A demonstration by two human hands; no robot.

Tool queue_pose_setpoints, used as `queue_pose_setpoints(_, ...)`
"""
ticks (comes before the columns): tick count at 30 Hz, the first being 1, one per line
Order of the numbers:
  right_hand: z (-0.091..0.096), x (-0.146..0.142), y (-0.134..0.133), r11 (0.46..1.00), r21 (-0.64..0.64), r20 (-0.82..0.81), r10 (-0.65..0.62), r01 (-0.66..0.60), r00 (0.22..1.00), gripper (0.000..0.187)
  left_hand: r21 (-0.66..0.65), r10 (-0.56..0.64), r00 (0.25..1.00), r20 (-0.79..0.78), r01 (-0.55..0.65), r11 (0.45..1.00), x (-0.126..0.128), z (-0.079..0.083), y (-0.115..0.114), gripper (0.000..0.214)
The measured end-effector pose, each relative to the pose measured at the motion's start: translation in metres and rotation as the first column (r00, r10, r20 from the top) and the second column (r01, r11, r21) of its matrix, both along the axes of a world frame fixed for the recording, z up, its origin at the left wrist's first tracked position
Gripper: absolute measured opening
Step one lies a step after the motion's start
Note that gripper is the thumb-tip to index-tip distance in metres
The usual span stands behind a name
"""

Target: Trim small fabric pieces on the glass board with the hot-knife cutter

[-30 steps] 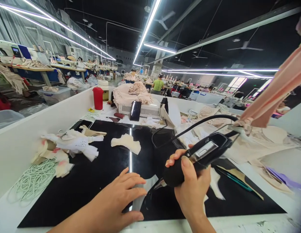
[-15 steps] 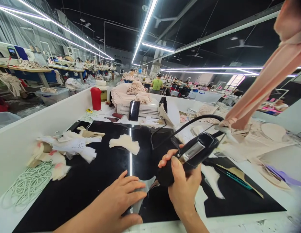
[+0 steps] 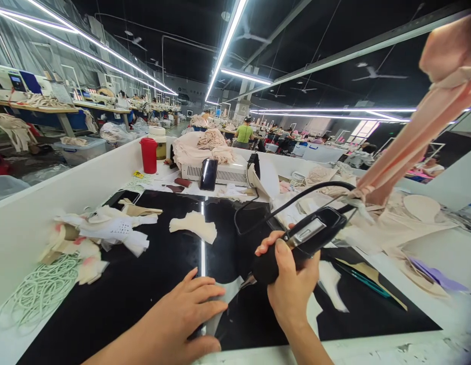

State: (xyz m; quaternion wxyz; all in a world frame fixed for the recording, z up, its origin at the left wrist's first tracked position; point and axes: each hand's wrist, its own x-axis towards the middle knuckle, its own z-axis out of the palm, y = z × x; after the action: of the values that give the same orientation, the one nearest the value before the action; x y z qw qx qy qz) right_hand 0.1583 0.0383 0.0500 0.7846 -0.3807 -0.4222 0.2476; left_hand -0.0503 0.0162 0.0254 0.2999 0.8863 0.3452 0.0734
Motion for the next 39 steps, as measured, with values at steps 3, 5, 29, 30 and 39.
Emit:
queue_pose_setpoints(3,0.0,-0.002,-0.001,1.0,-0.001,0.022,0.007,-0.007,1.0,0.029,-0.01,0.0,1.0,0.001,0.0,1.0,0.001,0.002,0.0,0.051)
queue_pose_setpoints(5,0.001,-0.002,-0.002,1.0,-0.011,0.043,0.006,-0.006,0.999,0.024,-0.011,-0.002,1.0,0.011,0.002,1.0,0.001,0.002,0.0,0.052)
queue_pose_setpoints(29,0.023,0.046,-0.01,0.954,-0.073,0.674,-0.169,0.291,0.72,0.038,0.037,0.339,0.872,0.353,-0.375,0.926,-0.001,-0.03,0.007,0.008)
queue_pose_setpoints(30,0.023,0.048,-0.009,0.951,-0.087,0.662,-0.168,0.298,0.73,0.042,0.007,0.343,0.857,0.385,-0.374,0.927,0.0,-0.029,0.007,0.008)
queue_pose_setpoints(39,0.007,0.042,-0.016,0.908,0.249,0.493,-0.418,0.337,0.763,0.048,-0.437,0.507,0.698,0.506,-0.299,0.848,0.0,-0.013,0.008,0.018)
